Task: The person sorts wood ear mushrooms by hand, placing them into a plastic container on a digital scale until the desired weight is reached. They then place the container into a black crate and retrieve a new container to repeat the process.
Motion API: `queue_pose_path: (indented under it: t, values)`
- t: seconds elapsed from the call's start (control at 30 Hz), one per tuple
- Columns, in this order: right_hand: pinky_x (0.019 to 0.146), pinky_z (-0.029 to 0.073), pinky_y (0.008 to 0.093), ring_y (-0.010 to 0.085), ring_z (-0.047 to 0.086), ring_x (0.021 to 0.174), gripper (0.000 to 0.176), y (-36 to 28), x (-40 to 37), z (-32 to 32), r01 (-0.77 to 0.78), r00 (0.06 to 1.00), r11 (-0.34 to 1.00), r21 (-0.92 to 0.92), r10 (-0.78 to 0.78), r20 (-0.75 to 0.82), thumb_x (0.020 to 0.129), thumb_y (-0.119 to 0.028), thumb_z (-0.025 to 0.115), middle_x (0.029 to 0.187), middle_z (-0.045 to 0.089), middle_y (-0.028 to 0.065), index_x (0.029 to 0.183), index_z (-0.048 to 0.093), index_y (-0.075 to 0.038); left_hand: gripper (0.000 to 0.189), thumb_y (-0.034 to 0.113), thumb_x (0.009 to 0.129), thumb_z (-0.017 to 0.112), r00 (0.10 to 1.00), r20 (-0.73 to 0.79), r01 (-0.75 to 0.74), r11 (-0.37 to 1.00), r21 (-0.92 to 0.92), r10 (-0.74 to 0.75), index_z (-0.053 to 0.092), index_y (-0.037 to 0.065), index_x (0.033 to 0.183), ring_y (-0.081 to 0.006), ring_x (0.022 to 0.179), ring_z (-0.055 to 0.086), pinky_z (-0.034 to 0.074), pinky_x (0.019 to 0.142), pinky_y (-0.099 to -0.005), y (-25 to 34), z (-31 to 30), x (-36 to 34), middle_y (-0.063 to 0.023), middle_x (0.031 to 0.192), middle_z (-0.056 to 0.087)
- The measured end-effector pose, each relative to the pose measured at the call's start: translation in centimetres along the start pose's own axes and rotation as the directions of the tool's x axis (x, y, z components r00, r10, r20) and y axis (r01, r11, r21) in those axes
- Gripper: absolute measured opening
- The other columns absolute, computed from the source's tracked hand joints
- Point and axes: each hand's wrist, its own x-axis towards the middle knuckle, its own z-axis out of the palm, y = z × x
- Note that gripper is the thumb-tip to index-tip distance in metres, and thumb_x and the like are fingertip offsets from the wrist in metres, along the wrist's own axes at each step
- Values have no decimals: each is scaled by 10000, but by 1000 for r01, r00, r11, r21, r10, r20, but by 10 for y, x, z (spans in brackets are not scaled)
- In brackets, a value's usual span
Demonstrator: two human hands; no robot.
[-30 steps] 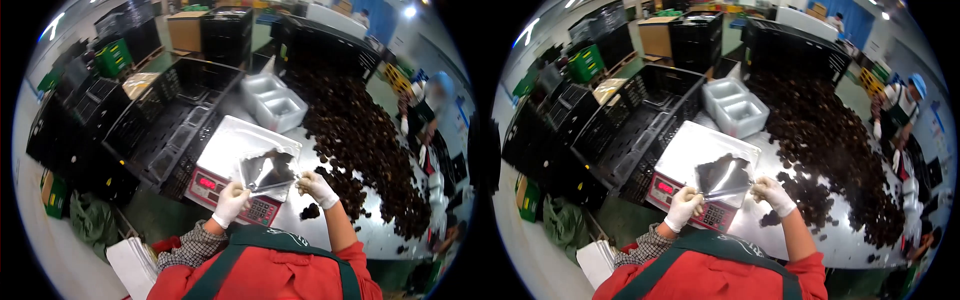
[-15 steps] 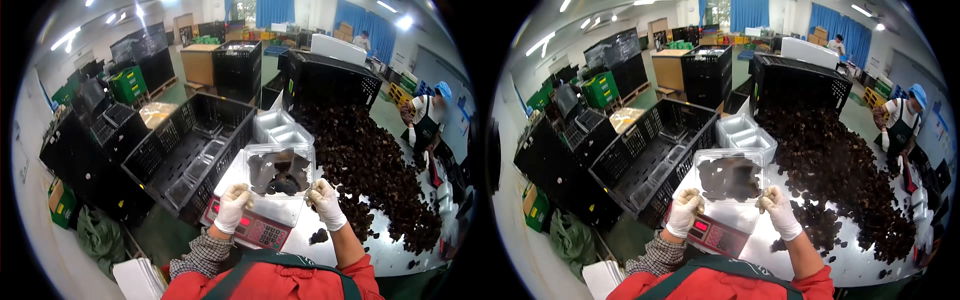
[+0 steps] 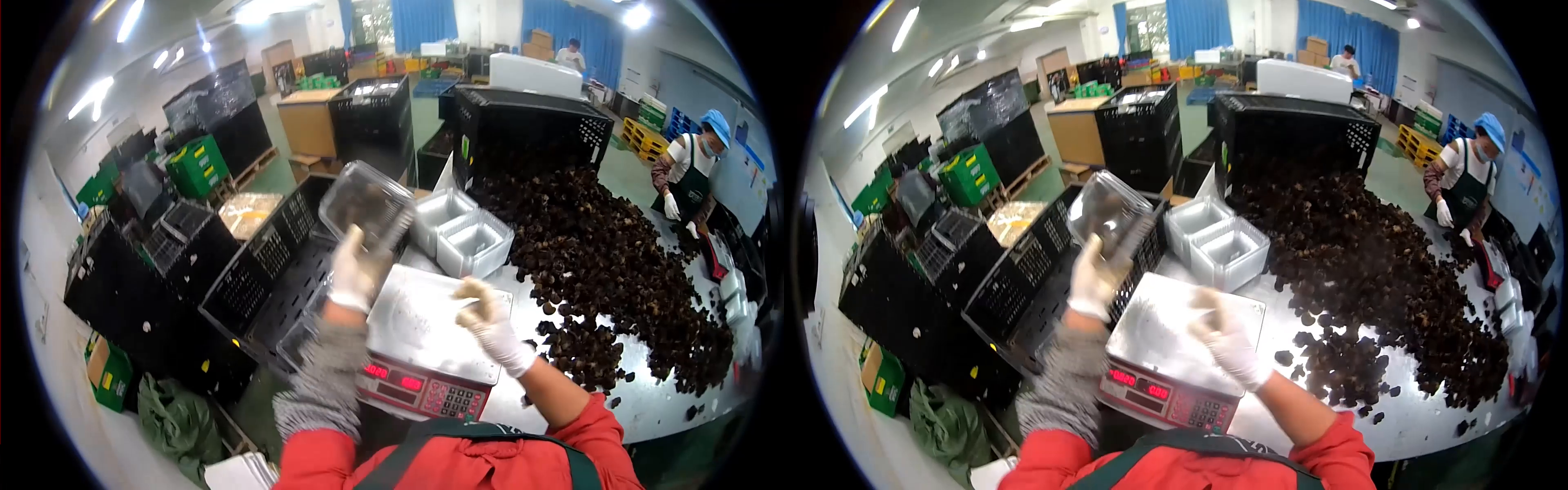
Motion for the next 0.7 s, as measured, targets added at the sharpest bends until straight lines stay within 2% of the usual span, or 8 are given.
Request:
queue_pose_path:
  t: [0.07, 0.13, 0.27, 0.37, 0.4, 0.5, 0.6, 0.7]
  values:
    - [726, 496, 244, 110, 568, 802, 344, 18, -17, -41, -70, 980, 994, 80, 83, -183, 924, -102, 513, 1073, 587, 105, 1248, 459, 2, 294, 270, 918, 568, 958, -236, -80, 940, 331, 165, 529, 44, 1103, -287, 915, 597, 491, 782, -459, 51, -84, 60, -103, 1075, 573]
    - [655, 493, 231, 106, 578, 712, 292, 25, -46, -89, -385, 832, 914, 130, 405, -379, 928, -153, 522, 985, 630, 95, 1177, 525, 0, 249, 319, 914, 569, 862, -446, 8, 874, 487, 240, 583, 111, 1051, -241, 875, 588, 480, 760, -439, 81, -142, 75, -57, 1002, 628]
    - [511, 446, 201, 78, 549, 569, 256, 85, -126, -150, -326, 657, 894, 307, 448, -607, 906, -177, 586, 839, 634, 62, 1084, 580, 7, 262, 350, 907, 566, 727, -652, 256, 797, 547, 215, 589, 125, 1041, -244, 909, 562, 426, 800, -512, 118, -255, 101, -53, 986, 621]
    - [524, 478, 215, 95, 570, 574, 241, 87, -166, -165, -332, 511, 875, 353, 481, -712, 912, -207, 591, 845, 632, 65, 1069, 584, -24, 520, 472, 922, 483, 767, -602, 186, 821, 540, 223, 487, 109, 1294, -320, 1214, 455, 316, 991, -565, 121, -282, 129, -125, 1319, 510]
    - [528, 487, 224, 99, 571, 577, 257, 90, -177, -171, -323, 493, 877, 356, 477, -728, 912, -218, 594, 850, 627, 65, 1081, 577, -26, 686, 539, 927, 411, 794, -591, 334, 710, 620, 143, 298, 99, 1441, -359, 1345, 302, 199, 1067, -582, 123, -287, 133, -126, 1490, 307]
    - [531, 480, 216, 92, 569, 587, 244, 78, -194, -176, -343, 448, 888, 307, 442, -777, 919, -213, 579, 854, 626, 67, 1077, 579, -27, 794, 586, 912, 375, 669, -741, 652, 431, 624, 60, 158, 73, 1478, -390, 1378, 214, 155, 1096, -558, 100, -273, 146, -152, 1544, 142]
    - [530, 475, 217, 89, 570, 596, 227, 66, -212, -175, -400, 351, 862, 312, 459, -816, 916, -201, 577, 840, 629, 66, 1062, 589, -28, 760, 539, 917, 428, 731, -680, 641, 397, 657, -55, 228, 42, 1455, -369, 1340, 307, 265, 1070, -484, 88, -309, 166, -212, 1479, 280]
    - [556, 461, 220, 102, 586, 622, 201, 75, -235, -171, -469, 292, 835, 288, 455, -841, 911, -187, 582, 837, 650, 54, 1032, 615, -30, 639, 498, 918, 485, 847, -521, 496, 516, 698, -110, 393, 54, 1368, -284, 1117, 512, 432, 906, -429, 88, -343, 171, -144, 1290, 517]
